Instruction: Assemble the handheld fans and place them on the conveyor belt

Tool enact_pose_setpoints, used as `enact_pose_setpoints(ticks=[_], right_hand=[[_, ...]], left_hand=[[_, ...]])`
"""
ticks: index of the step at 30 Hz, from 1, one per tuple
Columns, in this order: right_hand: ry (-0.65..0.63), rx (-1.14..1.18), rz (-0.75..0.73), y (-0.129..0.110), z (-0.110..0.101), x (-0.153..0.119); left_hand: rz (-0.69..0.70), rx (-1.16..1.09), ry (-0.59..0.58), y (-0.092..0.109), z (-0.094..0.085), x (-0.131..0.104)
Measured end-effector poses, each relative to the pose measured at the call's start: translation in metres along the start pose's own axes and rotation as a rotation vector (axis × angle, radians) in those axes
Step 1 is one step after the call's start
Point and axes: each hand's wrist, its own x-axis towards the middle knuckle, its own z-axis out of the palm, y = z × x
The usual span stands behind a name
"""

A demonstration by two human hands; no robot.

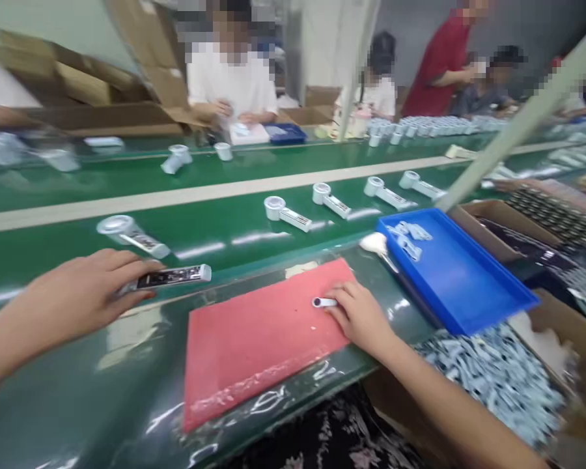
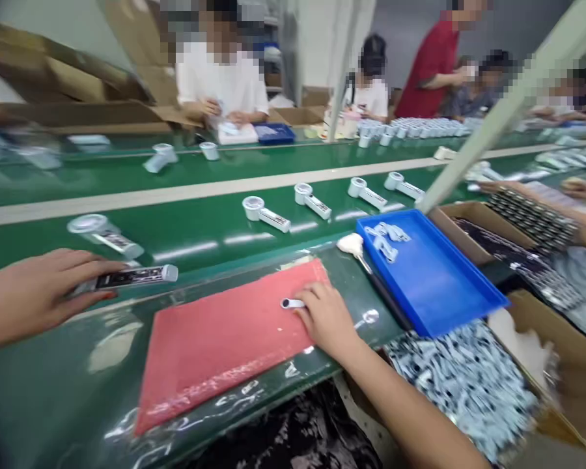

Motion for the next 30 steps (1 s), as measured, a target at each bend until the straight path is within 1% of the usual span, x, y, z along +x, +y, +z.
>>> enact_pose_setpoints(ticks=[1, 2, 4, 6, 7, 8, 9, 10, 12, 14, 18, 21, 24, 26, 28, 30], right_hand=[[-0.005, -0.004, 0.012, 0.002, -0.002, 0.002], [-0.001, -0.002, 0.018, 0.003, -0.004, 0.002], [0.054, 0.017, 0.023, 0.006, -0.011, 0.002], [0.14, 0.066, 0.014, 0.006, -0.021, 0.0], [0.178, 0.096, 0.01, 0.004, -0.026, -0.001], [0.203, 0.124, 0.01, 0.002, -0.031, -0.001], [0.205, 0.149, 0.011, 0.0, -0.035, -0.001], [0.187, 0.168, 0.014, -0.004, -0.038, -0.001], [0.123, 0.191, 0.023, -0.013, -0.04, 0.003], [0.058, 0.199, 0.011, -0.023, -0.036, 0.008], [-0.044, 0.129, -0.072, -0.041, -0.02, 0.022], [-0.101, 0.028, -0.132, -0.05, -0.014, 0.03], [-0.121, -0.058, -0.145, -0.054, -0.014, 0.031], [-0.117, -0.076, -0.144, -0.055, -0.016, 0.03], [-0.105, -0.051, -0.135, -0.054, -0.016, 0.029], [-0.09, 0.055, -0.095, -0.05, -0.012, 0.03]], left_hand=[[0.062, -0.057, 0.088, 0.022, -0.001, 0.008], [0.12, -0.1, 0.121, 0.047, -0.002, 0.015], [0.212, -0.149, 0.137, 0.1, -0.002, 0.03], [0.281, -0.187, 0.146, 0.15, 0.003, 0.045], [0.306, -0.199, 0.141, 0.17, 0.008, 0.052], [0.308, -0.191, 0.124, 0.186, 0.014, 0.059], [0.295, -0.176, 0.108, 0.197, 0.019, 0.064], [0.278, -0.164, 0.092, 0.204, 0.025, 0.068], [0.243, -0.159, 0.074, 0.209, 0.031, 0.071], [0.234, -0.215, 0.071, 0.206, 0.032, 0.069], [0.202, -0.444, 0.114, 0.199, 0.028, 0.061], [0.197, -0.58, 0.159, 0.2, 0.026, 0.058], [0.217, -0.609, 0.206, 0.203, 0.027, 0.057], [0.231, -0.607, 0.231, 0.205, 0.028, 0.057], [0.234, -0.608, 0.242, 0.206, 0.028, 0.058], [0.219, -0.613, 0.25, 0.207, 0.029, 0.059]])
